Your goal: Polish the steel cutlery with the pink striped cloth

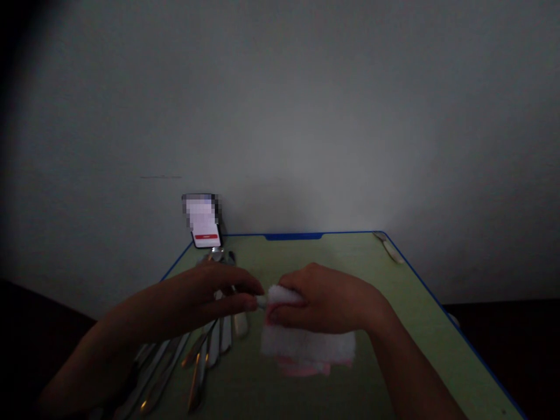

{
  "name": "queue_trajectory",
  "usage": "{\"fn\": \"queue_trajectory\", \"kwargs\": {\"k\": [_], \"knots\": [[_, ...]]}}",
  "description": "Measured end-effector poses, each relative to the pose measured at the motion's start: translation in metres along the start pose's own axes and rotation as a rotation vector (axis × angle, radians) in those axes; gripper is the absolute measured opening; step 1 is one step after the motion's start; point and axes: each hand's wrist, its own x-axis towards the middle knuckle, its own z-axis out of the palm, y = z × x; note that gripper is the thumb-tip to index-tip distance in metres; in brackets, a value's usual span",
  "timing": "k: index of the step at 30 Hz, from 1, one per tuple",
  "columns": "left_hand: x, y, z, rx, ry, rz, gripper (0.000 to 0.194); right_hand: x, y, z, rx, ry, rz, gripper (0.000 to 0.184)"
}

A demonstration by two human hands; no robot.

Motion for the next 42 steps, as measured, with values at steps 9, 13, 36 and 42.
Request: {"fn": "queue_trajectory", "kwargs": {"k": [9, 13, 36, 42], "knots": [[0.001, 0.003, 0.002, 0.003, 0.011, -0.023, 0.032, 0.001, 0.001, 0.003, -0.022, 0.043, -0.002, 0.039], [0.003, 0.005, 0.004, 0.017, 0.003, -0.016, 0.031, 0.001, 0.000, 0.003, -0.007, 0.037, 0.010, 0.036], [0.002, 0.006, 0.001, 0.015, 0.031, -0.017, 0.028, 0.003, -0.001, 0.004, 0.029, 0.046, -0.006, 0.037], [-0.005, -0.004, -0.007, 0.016, 0.060, -0.010, 0.033, 0.000, 0.001, -0.001, 0.048, 0.033, -0.013, 0.034]]}}
